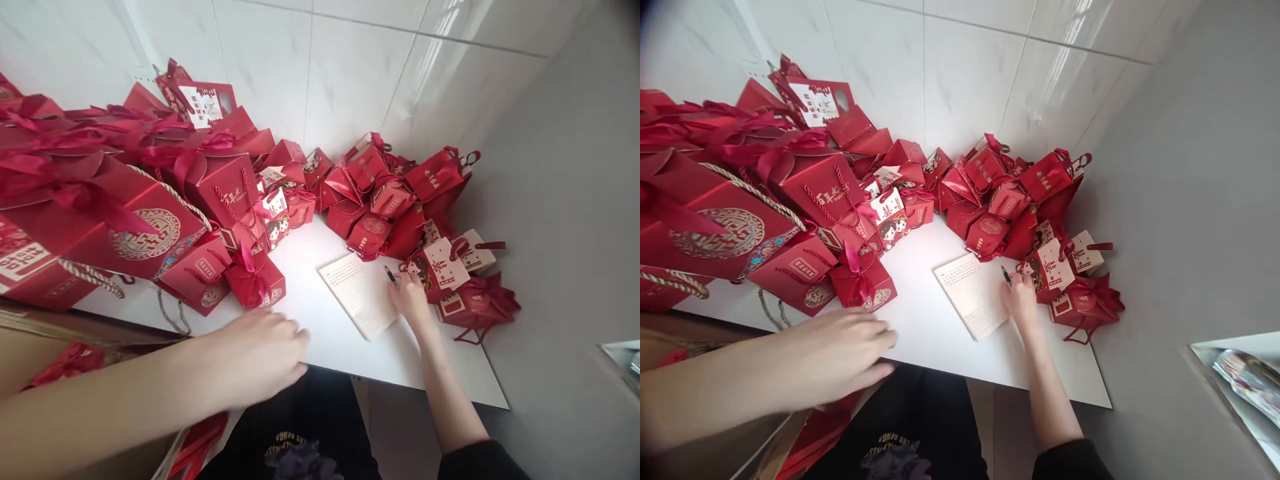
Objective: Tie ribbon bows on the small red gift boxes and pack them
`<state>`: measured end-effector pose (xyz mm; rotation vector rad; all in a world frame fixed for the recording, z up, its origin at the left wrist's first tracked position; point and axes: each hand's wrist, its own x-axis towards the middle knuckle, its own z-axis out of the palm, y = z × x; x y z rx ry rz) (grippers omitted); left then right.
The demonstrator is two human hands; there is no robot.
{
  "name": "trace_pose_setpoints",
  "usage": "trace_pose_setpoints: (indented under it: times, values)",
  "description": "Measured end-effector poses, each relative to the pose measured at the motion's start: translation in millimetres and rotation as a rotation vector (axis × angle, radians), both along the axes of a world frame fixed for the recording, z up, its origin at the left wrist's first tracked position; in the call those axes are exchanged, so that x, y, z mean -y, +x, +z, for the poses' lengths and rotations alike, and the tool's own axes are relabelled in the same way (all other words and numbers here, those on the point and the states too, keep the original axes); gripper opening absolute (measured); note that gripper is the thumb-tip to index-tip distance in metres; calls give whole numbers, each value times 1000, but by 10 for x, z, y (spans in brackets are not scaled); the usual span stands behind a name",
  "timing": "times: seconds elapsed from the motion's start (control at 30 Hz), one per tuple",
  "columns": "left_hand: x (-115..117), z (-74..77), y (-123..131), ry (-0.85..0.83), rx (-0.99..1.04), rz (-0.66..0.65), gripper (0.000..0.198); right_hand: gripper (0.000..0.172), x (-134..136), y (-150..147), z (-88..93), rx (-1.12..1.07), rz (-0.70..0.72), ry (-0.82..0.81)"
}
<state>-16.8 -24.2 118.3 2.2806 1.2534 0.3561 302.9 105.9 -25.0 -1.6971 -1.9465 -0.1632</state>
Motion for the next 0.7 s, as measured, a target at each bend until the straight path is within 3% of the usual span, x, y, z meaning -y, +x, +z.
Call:
trace_pose_setpoints:
  times: [0.07,0.13,0.2,0.3,0.4,0.5,0.6,0.7]
  values:
    - [-293,-74,534,61,-420,-114,6,30,-29,-6,-106,-11,19,26]
    - [-496,-148,906,120,-499,-66,11,30,-5,-23,-197,-28,59,70]
    - [-572,-176,1042,236,-421,-46,8,29,14,9,-292,-9,121,134]
    - [-418,-140,850,447,-23,91,15,32,-31,84,-429,46,155,233]
    - [-89,-100,336,822,324,455,31,38,-78,-51,-409,-14,184,283]
    - [121,-61,-322,1274,389,892,49,33,-13,-525,-94,-208,425,264]
    - [94,20,-884,1147,424,1169,89,36,70,-1209,476,-324,683,207]
    - [-34,77,-1171,851,417,1212,105,52,30,-1893,1108,-386,879,144]
